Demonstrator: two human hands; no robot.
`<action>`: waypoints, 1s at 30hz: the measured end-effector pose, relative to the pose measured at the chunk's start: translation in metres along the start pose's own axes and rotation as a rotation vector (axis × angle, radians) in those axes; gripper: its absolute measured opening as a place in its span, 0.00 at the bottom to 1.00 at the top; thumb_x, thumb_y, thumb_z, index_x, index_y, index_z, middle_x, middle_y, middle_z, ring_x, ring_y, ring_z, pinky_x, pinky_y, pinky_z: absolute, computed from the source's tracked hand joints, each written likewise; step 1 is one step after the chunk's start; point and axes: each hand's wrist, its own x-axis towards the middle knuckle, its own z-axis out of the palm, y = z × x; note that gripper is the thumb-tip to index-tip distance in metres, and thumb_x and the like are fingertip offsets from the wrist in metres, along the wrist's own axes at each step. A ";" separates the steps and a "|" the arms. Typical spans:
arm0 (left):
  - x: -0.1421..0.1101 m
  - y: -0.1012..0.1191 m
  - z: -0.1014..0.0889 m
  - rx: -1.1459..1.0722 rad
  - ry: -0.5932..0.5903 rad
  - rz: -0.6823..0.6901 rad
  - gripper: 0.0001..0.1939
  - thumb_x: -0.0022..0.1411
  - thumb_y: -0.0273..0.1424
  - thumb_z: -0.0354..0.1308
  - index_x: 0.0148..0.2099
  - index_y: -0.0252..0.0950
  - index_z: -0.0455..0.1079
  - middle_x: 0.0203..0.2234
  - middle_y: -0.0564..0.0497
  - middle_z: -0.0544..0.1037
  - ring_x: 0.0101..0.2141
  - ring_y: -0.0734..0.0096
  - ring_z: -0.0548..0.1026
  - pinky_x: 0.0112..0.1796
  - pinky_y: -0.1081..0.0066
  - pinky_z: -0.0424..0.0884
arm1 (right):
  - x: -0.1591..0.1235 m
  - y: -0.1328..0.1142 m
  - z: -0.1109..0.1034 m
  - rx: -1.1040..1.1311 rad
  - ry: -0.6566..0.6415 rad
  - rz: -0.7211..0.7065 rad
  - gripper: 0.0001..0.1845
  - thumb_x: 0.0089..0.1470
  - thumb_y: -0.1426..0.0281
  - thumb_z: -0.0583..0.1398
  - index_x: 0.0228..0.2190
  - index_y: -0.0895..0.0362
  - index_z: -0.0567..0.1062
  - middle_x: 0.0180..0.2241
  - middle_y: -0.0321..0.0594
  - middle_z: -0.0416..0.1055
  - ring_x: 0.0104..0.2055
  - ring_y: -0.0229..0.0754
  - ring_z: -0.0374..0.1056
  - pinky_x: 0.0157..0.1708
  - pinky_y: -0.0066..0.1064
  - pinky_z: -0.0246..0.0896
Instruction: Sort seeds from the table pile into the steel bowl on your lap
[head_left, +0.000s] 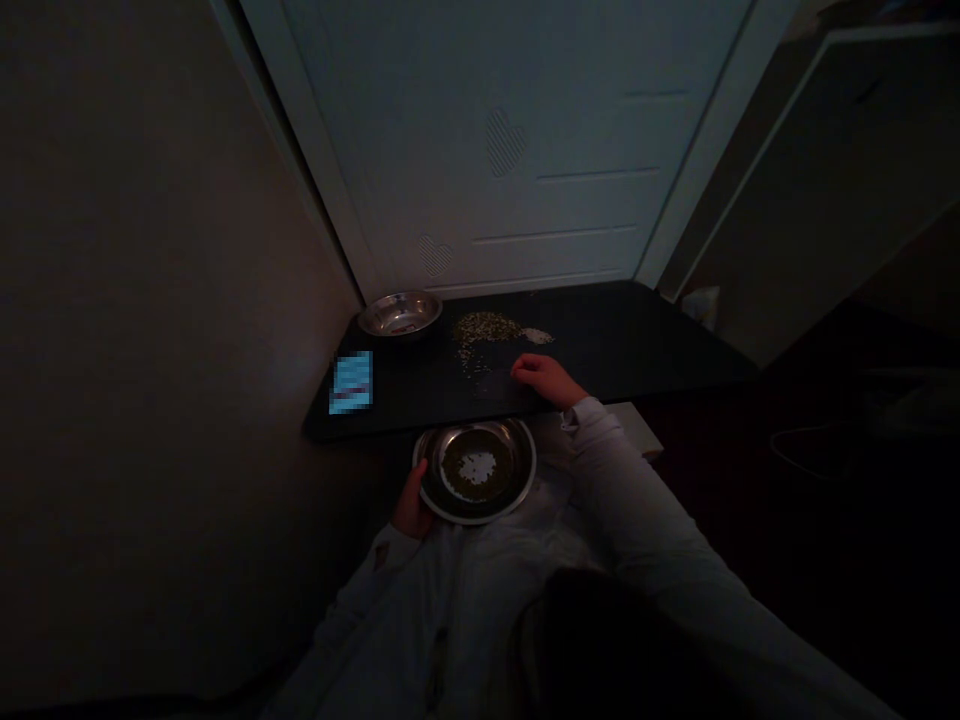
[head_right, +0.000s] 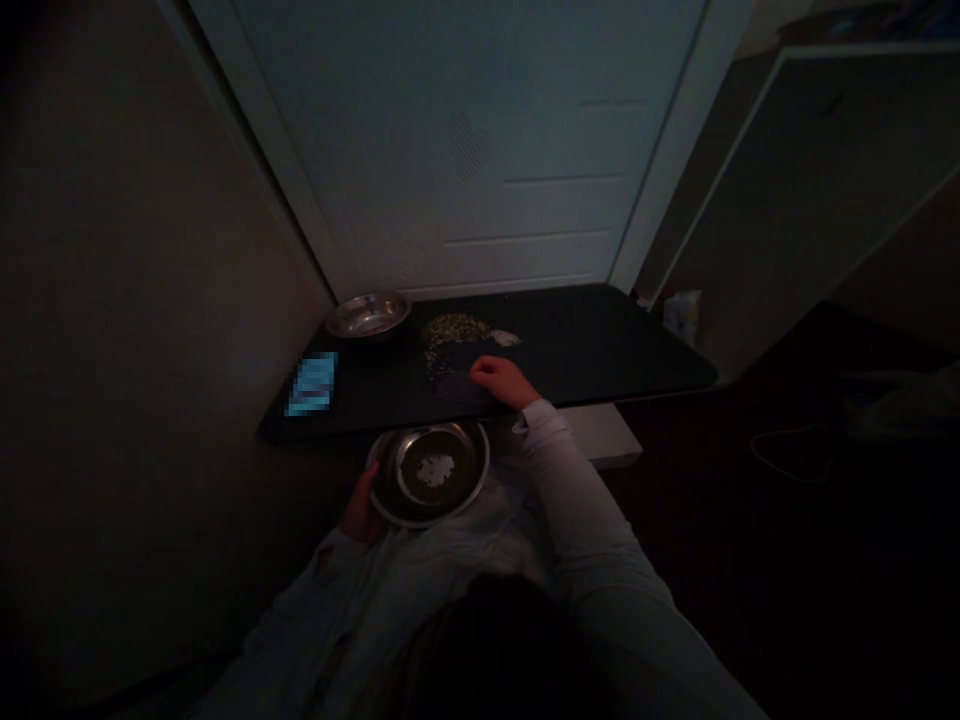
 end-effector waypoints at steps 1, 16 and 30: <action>0.000 0.000 0.000 0.002 0.001 0.001 0.12 0.50 0.36 0.48 0.31 0.38 0.71 0.29 0.50 0.77 0.49 0.65 0.61 0.51 0.66 0.51 | 0.000 0.000 0.000 -0.009 0.010 -0.004 0.07 0.36 0.67 0.54 0.19 0.58 0.65 0.17 0.31 0.61 0.22 0.32 0.55 0.26 0.25 0.49; -0.001 0.001 0.003 0.001 0.004 0.009 0.12 0.51 0.35 0.47 0.30 0.37 0.71 0.30 0.50 0.77 0.49 0.64 0.61 0.51 0.66 0.51 | 0.001 0.000 0.000 0.014 0.015 -0.036 0.08 0.37 0.65 0.55 0.20 0.59 0.66 0.18 0.31 0.62 0.23 0.32 0.57 0.27 0.25 0.50; -0.001 0.000 0.001 -0.024 -0.002 0.016 0.12 0.51 0.35 0.48 0.30 0.38 0.71 0.28 0.52 0.77 0.50 0.66 0.60 0.52 0.68 0.47 | 0.002 0.002 0.002 -0.030 0.024 -0.031 0.10 0.38 0.64 0.55 0.21 0.59 0.67 0.19 0.32 0.63 0.23 0.32 0.57 0.26 0.25 0.50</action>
